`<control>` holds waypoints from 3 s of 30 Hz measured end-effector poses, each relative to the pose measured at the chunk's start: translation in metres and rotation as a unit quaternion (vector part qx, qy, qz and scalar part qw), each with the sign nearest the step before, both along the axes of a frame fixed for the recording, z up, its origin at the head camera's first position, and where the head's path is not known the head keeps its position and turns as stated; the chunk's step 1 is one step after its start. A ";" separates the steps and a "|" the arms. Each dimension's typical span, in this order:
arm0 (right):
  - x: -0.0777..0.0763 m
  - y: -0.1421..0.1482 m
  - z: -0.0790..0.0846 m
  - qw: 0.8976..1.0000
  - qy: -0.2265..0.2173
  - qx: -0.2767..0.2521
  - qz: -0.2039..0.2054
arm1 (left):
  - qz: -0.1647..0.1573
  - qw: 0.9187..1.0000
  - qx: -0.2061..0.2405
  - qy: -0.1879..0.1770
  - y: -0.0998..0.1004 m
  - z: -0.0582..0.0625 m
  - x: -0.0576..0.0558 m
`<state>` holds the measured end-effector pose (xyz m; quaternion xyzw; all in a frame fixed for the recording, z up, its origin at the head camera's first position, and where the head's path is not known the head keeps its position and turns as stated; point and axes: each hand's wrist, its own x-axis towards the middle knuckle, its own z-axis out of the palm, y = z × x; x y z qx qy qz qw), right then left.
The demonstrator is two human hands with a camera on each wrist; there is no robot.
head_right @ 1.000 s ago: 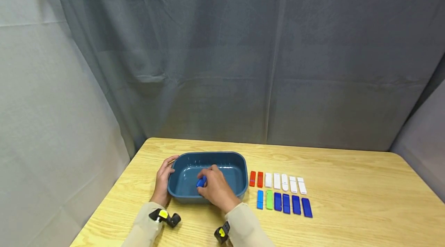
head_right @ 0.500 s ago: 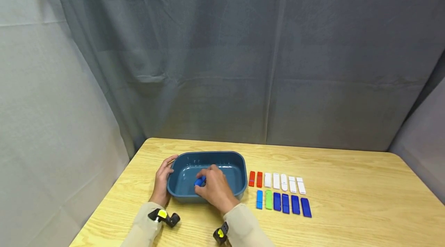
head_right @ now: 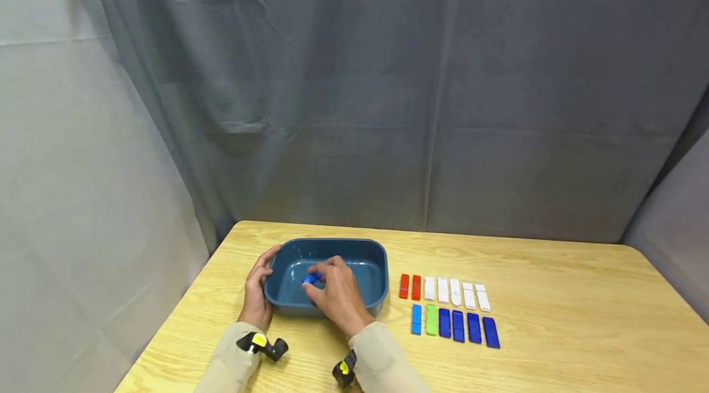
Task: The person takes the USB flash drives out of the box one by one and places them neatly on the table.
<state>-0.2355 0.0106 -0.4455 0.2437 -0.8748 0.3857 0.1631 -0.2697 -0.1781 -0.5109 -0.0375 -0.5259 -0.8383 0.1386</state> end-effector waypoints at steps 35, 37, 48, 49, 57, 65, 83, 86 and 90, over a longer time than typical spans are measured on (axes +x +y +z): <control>0.036 0.126 0.034 0.989 0.073 0.119 0.056 | 0.055 0.996 -0.072 -0.003 -0.003 -0.001 -0.001; 0.038 0.133 0.034 0.989 0.066 0.127 0.042 | 0.053 0.996 -0.073 -0.004 -0.003 -0.001 0.000; 0.043 0.153 0.028 0.990 0.023 0.135 0.024 | 0.050 0.995 -0.079 -0.013 -0.006 -0.001 0.001; 0.042 0.153 0.027 0.990 0.017 0.136 0.024 | 0.050 0.995 -0.080 -0.013 -0.006 -0.001 0.001; 0.040 0.155 0.020 0.985 -0.039 0.168 0.011 | 0.049 0.995 -0.081 -0.018 -0.005 -0.002 0.002; 0.036 0.155 0.009 0.976 -0.077 0.202 -0.016 | 0.044 0.995 -0.084 -0.012 -0.004 -0.002 0.002; 0.036 0.158 0.000 0.965 -0.069 0.252 -0.029 | 0.027 0.996 -0.089 -0.015 -0.003 -0.003 0.002; 0.036 0.159 -0.001 0.965 -0.063 0.253 -0.028 | 0.027 0.995 -0.089 -0.016 -0.002 -0.003 0.002; 0.036 0.159 -0.001 0.965 -0.058 0.254 -0.027 | 0.029 0.995 -0.090 -0.018 -0.002 -0.002 0.003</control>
